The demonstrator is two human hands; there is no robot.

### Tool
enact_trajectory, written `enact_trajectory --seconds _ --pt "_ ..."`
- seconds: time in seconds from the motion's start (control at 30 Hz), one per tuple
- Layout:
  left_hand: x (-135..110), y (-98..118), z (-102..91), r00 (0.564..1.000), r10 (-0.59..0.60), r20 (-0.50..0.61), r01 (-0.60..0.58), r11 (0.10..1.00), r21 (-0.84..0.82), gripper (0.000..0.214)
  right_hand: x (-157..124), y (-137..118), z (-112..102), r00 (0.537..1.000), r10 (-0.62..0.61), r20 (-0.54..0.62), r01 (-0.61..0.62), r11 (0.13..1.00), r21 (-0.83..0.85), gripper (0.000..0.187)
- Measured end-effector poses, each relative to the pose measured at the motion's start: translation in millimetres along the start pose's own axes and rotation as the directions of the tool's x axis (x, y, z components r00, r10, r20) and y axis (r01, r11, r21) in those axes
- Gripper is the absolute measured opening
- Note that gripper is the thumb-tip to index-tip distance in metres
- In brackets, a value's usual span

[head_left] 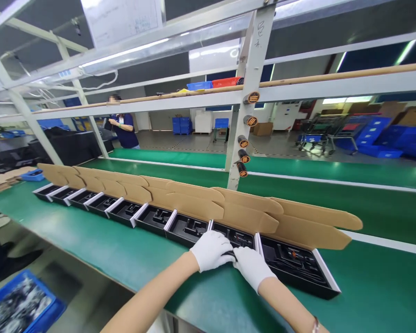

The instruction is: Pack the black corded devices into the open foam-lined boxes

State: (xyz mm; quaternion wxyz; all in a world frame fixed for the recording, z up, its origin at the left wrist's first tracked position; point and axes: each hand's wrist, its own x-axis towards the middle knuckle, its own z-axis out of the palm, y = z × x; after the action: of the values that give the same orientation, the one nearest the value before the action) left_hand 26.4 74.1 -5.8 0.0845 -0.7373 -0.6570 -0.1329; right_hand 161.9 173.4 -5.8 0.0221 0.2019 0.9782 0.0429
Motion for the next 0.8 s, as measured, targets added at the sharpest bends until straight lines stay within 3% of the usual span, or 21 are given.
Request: enact_trajectory --seconds 0.1,0.17,0.2,0.3,0.37,0.47,0.6,0.7,0.8 --pt "-21.6 -23.7 -21.8 0.984 -0.128 -0.122 0.132 0.991 0.027 0.036 -2.5 5.3 -1.5 1.0 -0.022 -0.02 0.022 1.0 -0.007 0.008" --pt "-48.6 -55.6 -40.2 0.926 -0.302 -0.225 0.322 0.945 0.055 0.037 -5.4 10.3 -2.2 0.998 -0.044 -0.045 0.043 0.999 -0.029 0.009" --pt "-65.2 -74.9 -49.5 0.868 -0.408 -0.284 0.442 0.895 0.066 0.036 -6.7 13.0 -2.1 0.996 -0.058 -0.06 0.056 0.998 -0.043 0.01" --pt "-118.7 -132.3 -73.7 0.632 -0.661 -0.405 0.741 0.668 0.067 0.039 -8.5 19.9 0.9 0.989 -0.099 -0.113 0.091 0.993 -0.074 0.011" --pt "-148.0 -159.9 -83.3 0.536 -0.754 -0.381 0.83 0.552 0.076 0.04 -8.0 21.5 4.1 0.982 -0.099 -0.163 0.086 0.993 -0.087 0.012" --pt "-170.3 -177.1 -84.0 0.515 -0.816 -0.263 0.856 0.506 0.107 0.046 -8.5 20.5 7.8 0.967 -0.08 -0.24 0.066 0.996 -0.067 0.014" --pt "-165.1 -170.4 -65.2 0.48 -0.855 -0.196 0.877 0.466 0.113 0.054 -29.3 31.1 8.6 0.903 -0.078 -0.423 0.106 0.993 0.044 0.023" --pt "-150.9 -158.4 -49.1 0.443 -0.88 -0.173 0.896 0.432 0.099 0.062 -73.4 63.2 10.1 0.816 0.0 -0.578 0.077 0.991 0.109 0.024" --pt "-136.2 -144.5 -38.1 0.469 -0.872 -0.141 0.883 0.463 0.076 0.062 -141.0 117.0 17.9 0.795 0.179 -0.579 -0.081 0.978 0.19 0.034"
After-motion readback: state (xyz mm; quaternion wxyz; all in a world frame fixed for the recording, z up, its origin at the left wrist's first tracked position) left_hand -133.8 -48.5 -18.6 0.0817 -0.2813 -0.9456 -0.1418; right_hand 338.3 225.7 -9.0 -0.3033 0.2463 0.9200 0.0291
